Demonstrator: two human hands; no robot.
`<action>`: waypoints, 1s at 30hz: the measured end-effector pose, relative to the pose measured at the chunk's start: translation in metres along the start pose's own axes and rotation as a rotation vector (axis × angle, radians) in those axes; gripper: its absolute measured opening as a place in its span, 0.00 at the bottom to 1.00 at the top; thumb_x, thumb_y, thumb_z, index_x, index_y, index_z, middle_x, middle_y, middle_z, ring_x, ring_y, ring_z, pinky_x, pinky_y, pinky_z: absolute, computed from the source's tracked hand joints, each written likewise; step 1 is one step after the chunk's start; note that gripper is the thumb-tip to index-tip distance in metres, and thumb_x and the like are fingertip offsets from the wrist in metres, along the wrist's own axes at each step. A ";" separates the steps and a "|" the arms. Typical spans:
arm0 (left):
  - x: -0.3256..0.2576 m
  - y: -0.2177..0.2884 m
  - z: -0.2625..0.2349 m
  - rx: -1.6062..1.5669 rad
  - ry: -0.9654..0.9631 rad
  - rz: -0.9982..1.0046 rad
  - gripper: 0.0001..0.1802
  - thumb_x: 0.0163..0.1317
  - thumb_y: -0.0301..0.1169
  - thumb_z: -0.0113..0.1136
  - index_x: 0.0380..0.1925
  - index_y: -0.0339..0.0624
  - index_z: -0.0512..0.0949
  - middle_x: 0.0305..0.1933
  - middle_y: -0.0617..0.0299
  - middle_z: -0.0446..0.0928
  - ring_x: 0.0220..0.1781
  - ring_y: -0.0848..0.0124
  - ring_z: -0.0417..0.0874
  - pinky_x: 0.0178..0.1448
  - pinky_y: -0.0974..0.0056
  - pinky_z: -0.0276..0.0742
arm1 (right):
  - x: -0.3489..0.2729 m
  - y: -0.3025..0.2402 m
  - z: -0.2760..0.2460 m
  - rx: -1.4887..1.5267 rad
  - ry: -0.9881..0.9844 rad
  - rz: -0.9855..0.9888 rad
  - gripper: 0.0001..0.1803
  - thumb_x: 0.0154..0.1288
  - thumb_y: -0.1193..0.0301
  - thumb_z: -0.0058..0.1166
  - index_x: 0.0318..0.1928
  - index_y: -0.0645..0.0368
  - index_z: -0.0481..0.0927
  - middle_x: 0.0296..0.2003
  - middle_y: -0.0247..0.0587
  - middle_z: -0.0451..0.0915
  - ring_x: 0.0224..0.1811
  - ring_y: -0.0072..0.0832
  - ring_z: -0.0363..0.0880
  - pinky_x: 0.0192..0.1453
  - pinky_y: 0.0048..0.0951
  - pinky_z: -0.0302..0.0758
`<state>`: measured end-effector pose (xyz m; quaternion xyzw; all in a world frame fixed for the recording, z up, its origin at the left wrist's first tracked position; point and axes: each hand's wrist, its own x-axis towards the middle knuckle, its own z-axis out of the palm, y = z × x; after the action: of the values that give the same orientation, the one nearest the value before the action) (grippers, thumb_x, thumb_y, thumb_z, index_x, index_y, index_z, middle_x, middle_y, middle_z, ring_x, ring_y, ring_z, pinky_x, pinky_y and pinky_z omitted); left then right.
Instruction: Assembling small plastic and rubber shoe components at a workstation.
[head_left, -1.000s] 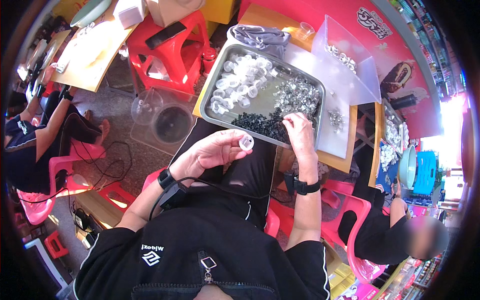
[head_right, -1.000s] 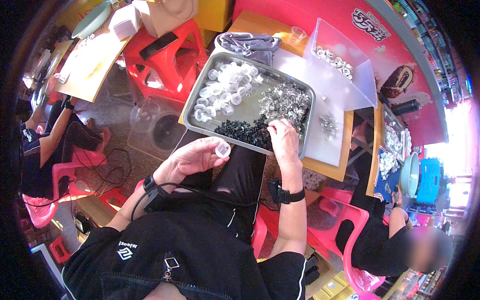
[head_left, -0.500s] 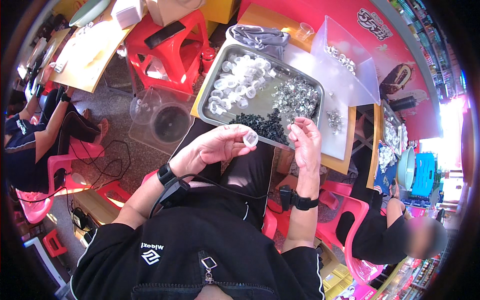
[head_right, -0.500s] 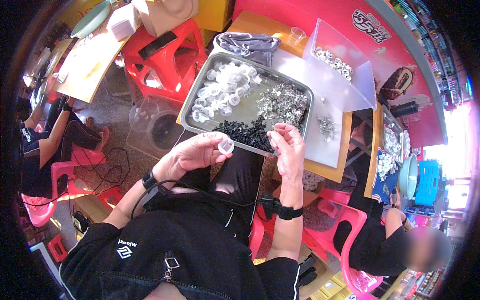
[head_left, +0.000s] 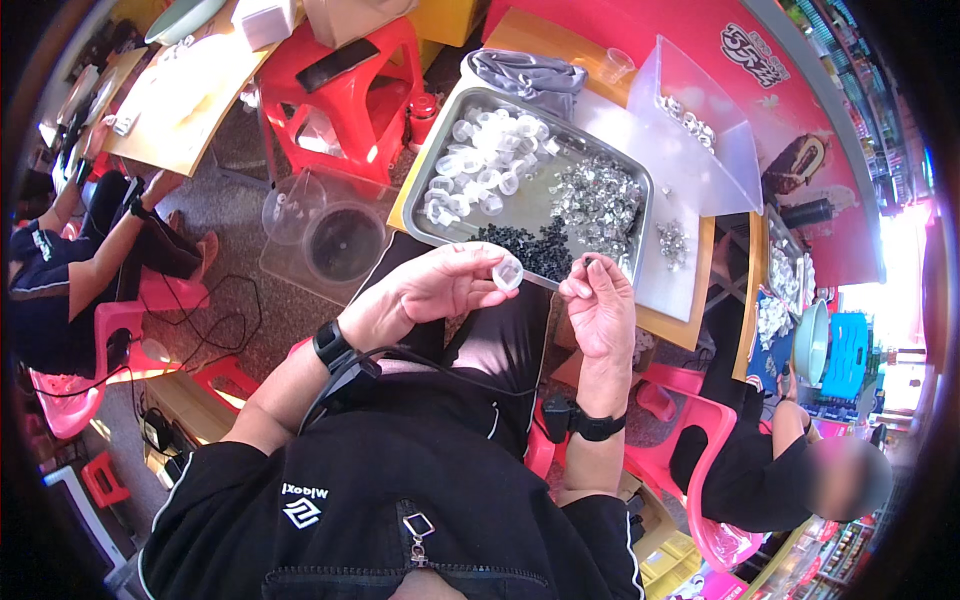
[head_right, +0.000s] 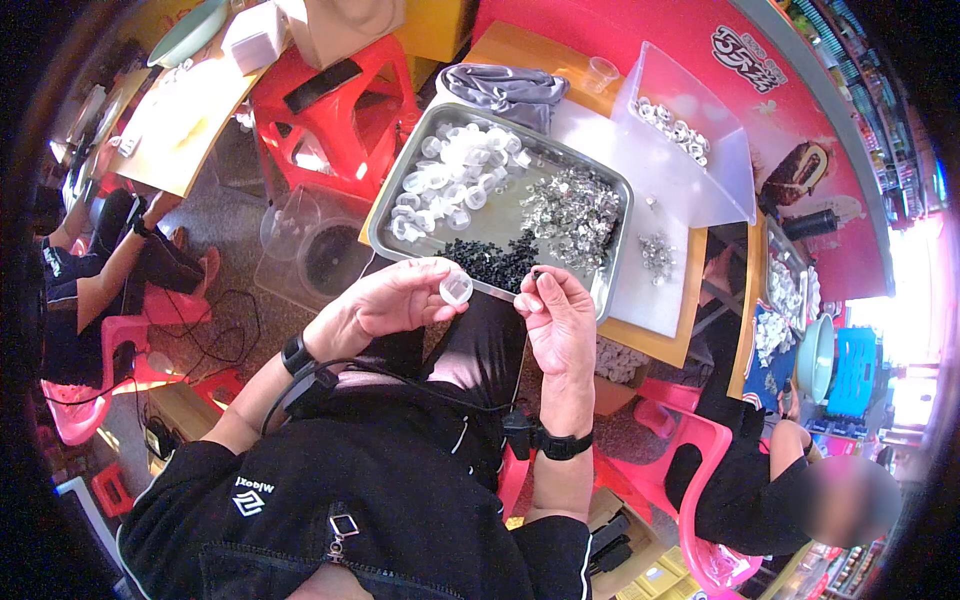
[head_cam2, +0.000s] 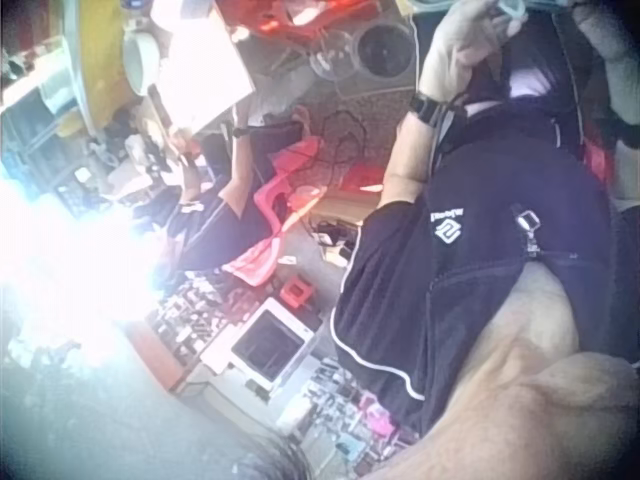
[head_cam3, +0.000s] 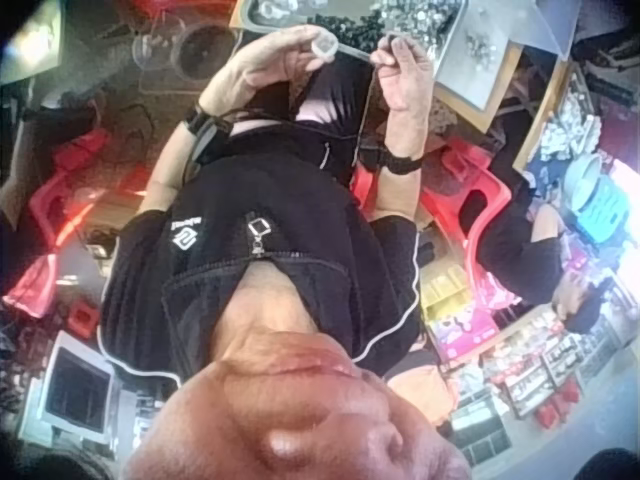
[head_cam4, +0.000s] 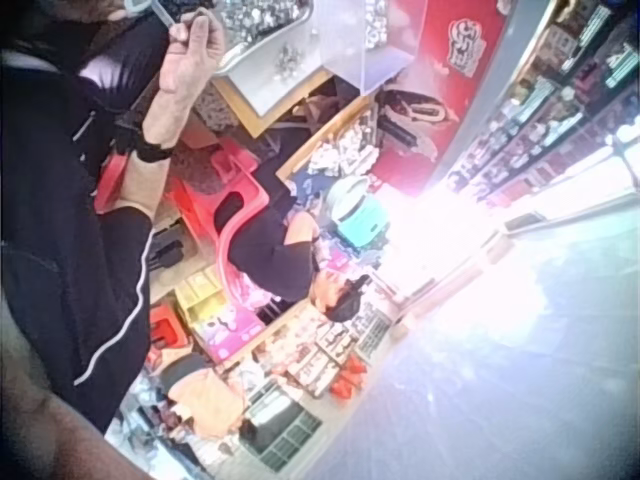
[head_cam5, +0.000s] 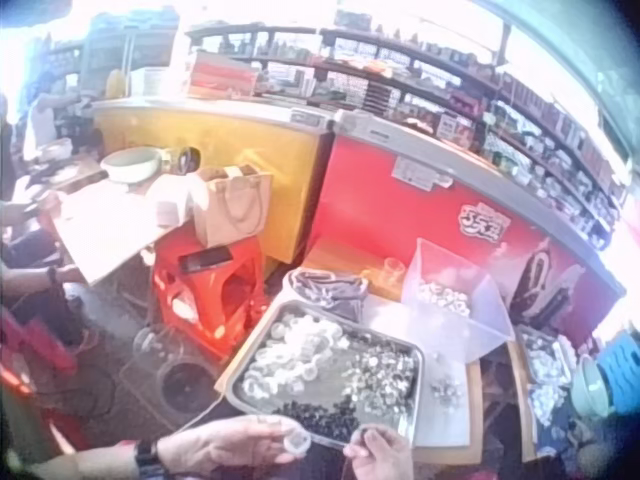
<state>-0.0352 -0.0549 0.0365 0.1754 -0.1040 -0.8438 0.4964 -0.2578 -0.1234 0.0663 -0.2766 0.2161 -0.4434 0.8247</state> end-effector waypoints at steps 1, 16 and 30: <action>0.000 0.001 0.002 -0.001 0.000 0.002 0.15 0.61 0.34 0.60 0.44 0.37 0.74 0.43 0.56 0.79 0.45 0.63 0.82 0.48 0.66 0.80 | -0.001 0.001 0.001 -0.002 -0.001 0.002 0.08 0.62 0.77 0.55 0.42 0.64 0.80 0.34 0.43 0.81 0.28 0.22 0.72 0.34 0.22 0.69; -0.001 -0.006 0.012 0.018 0.087 -0.031 0.13 0.63 0.40 0.58 0.37 0.40 0.76 0.32 0.63 0.79 0.30 0.74 0.82 0.32 0.75 0.80 | -0.011 0.008 0.053 -1.207 -0.046 -0.327 0.06 0.58 0.77 0.59 0.36 0.65 0.78 0.35 0.36 0.80 0.36 0.24 0.76 0.40 0.23 0.72; -0.008 -0.007 0.014 0.061 0.165 -0.039 0.13 0.60 0.42 0.61 0.32 0.43 0.77 0.28 0.67 0.77 0.27 0.76 0.80 0.31 0.76 0.78 | -0.008 0.014 0.075 -1.860 -0.367 -0.821 0.08 0.49 0.76 0.63 0.32 0.57 0.78 0.32 0.36 0.76 0.36 0.32 0.76 0.42 0.34 0.70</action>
<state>-0.0431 -0.0442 0.0488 0.2614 -0.0853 -0.8323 0.4813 -0.2083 -0.0907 0.1146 -0.9207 0.2332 -0.2996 0.0902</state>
